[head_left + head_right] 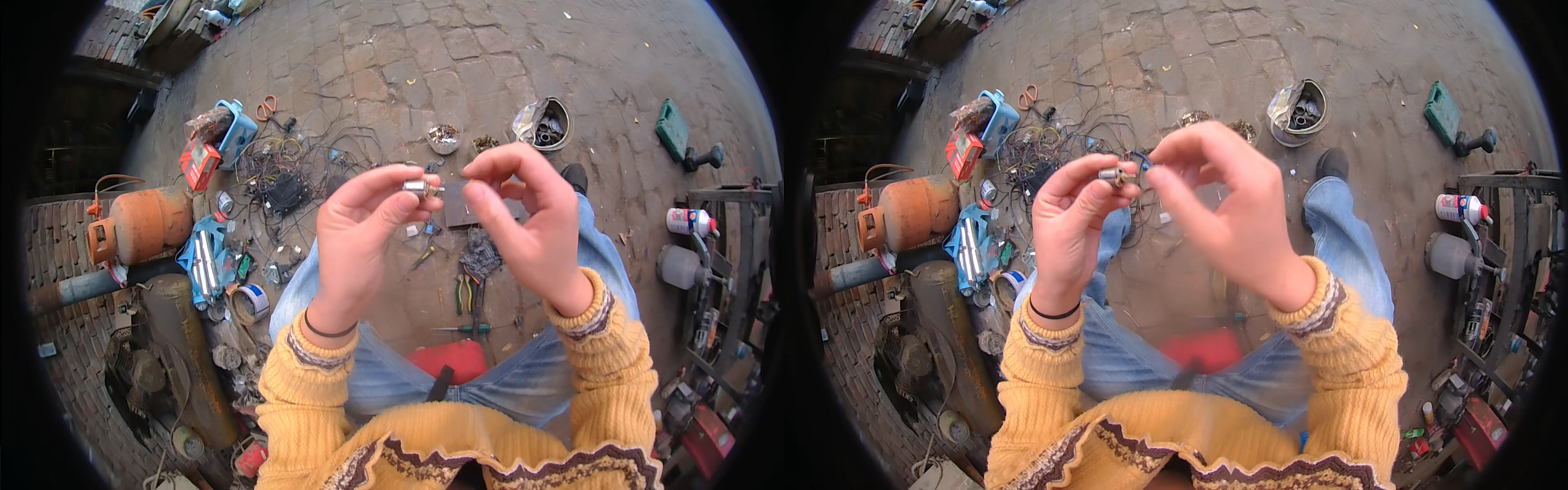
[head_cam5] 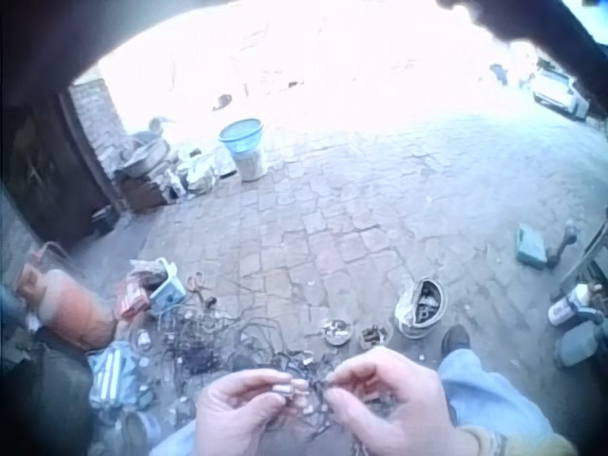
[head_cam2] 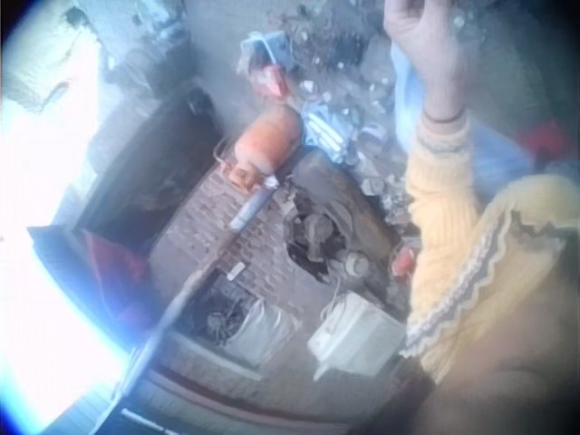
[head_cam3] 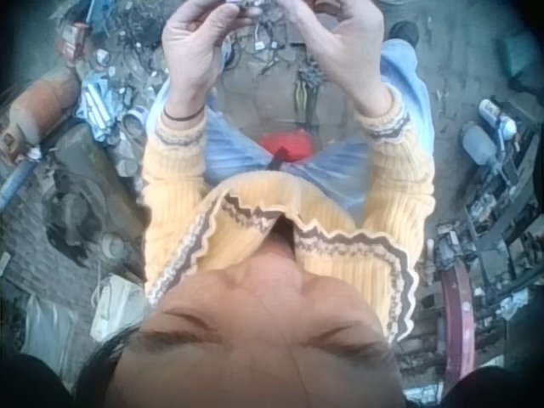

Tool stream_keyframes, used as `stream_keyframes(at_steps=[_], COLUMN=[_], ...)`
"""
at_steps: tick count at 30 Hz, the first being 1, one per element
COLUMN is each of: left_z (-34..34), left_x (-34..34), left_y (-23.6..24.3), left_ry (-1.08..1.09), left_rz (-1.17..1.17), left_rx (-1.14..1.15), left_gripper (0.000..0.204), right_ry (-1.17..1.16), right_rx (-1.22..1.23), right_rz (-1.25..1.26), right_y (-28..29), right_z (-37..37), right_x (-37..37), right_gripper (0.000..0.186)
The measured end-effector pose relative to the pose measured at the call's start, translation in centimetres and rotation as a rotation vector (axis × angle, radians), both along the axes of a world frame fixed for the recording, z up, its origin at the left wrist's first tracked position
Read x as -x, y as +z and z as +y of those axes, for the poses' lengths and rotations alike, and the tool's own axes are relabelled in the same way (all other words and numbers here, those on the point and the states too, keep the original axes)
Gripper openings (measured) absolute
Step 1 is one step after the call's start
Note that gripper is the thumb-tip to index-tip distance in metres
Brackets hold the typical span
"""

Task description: The person uses a small screwdriver to pry and adjust internal contacts inside a cylindrical metal electrical connector. They repeatedly insert the tool, rotate the connector, and manipulate the internal parts while seated on a low stool in a cluttered outdoor workshop.

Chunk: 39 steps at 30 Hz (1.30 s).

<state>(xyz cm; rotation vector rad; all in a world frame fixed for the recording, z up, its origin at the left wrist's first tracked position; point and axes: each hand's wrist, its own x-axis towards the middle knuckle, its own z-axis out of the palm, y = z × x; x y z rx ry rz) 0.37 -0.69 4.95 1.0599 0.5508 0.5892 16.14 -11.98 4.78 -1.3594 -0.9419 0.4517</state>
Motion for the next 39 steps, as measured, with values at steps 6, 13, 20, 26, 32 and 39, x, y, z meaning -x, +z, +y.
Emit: stream_keyframes(at_steps=[6, 13, 20, 26, 32, 39], left_z=[1.3, 2.4, 3.2, 3.6, 3.6, 3.0], left_x=[0.4, 1.9, 3.2, 3.7, 3.8, 2.6], left_y=[-0.6, -0.4, -0.4, -0.2, -0.3, -0.3], left_ry=[0.152, 0.187, 0.22, 0.198, 0.205, 0.208], left_rz=[-0.042, -0.05, -0.06, 0.064, 0.058, -0.121], left_rx=[0.13, 0.137, 0.194, 0.198, 0.218, 0.302], left_gripper=[0.027, 0.029, 0.029, 0.033, 0.033, 0.031], right_ry=[-0.004, 0.055, -0.027, -0.292, -0.381, -0.263], right_rx=[0.497, 1.097, 1.183, 1.363, 1.357, 1.466], right_rz=[-0.045, -0.013, 0.845, 0.685, 0.551, 0.392], right_y=[-12.3, -34.3, -47.4, -50.4, -51.6, -49.1], right_z=[0.8, -5.0, -4.5, -2.0, -2.7, -1.4], right_x=[-4.4, 2.2, 16.9, 18.9, 18.4, 18.7], right_gripper=[0.017, 0.016, 0.024, 0.039, 0.024, 0.042])
